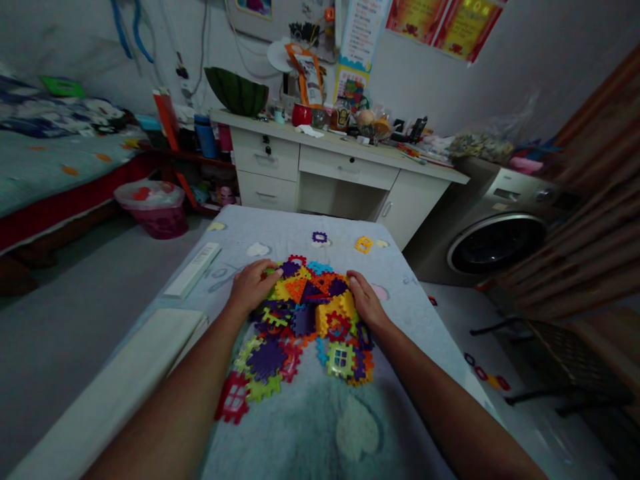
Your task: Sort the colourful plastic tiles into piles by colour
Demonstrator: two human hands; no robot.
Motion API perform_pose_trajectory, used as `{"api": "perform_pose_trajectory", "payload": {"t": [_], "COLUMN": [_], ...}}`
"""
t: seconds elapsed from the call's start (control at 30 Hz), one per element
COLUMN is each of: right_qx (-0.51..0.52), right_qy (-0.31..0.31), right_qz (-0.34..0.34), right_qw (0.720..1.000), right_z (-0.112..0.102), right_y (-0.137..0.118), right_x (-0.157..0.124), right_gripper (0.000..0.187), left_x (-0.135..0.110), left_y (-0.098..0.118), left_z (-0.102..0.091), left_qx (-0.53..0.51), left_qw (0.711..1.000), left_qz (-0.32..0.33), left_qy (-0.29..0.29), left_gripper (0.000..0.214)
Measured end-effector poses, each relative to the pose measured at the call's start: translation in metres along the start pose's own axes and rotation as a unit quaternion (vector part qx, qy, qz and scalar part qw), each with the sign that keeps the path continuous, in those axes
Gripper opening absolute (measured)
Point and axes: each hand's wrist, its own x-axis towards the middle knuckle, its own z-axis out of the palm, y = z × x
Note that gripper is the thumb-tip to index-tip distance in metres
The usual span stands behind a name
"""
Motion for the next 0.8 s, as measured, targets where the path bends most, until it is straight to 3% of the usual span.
{"api": "perform_pose_trajectory", "payload": {"t": [0.13, 0.27, 0.33, 0.6, 0.7, 0.8], "right_qx": [0.009, 0.001, -0.023, -0.094, -0.126, -0.105], "right_qy": [0.002, 0.017, 0.014, -0.055, -0.041, 0.026], "right_qz": [-0.019, -0.032, -0.044, -0.037, -0.043, -0.045], "right_qw": [1.000, 0.999, 0.999, 0.993, 0.990, 0.993], "right_z": [0.014, 0.011, 0.006, -0.025, -0.033, -0.044], "right_y": [-0.004, 0.000, 0.001, -0.012, -0.013, -0.006], "right_x": [0.014, 0.032, 0.038, 0.053, 0.067, 0.087], "right_gripper": [0.043, 0.055, 0.054, 0.016, 0.016, 0.019], "left_x": [0.001, 0.000, 0.000, -0.001, -0.001, -0.001], "left_y": [0.001, 0.001, 0.001, 0.002, 0.002, 0.001], "left_z": [-0.001, -0.001, -0.001, -0.002, -0.002, -0.002], "left_qx": [-0.011, -0.042, -0.058, -0.078, -0.079, -0.073], "left_qw": [1.000, 0.999, 0.998, 0.995, 0.995, 0.996], "left_qz": [-0.002, -0.018, -0.023, -0.058, -0.052, -0.053], "left_qy": [-0.009, -0.003, 0.002, 0.028, 0.026, 0.024], "left_gripper": [0.042, 0.044, 0.045, 0.049, 0.049, 0.048]}}
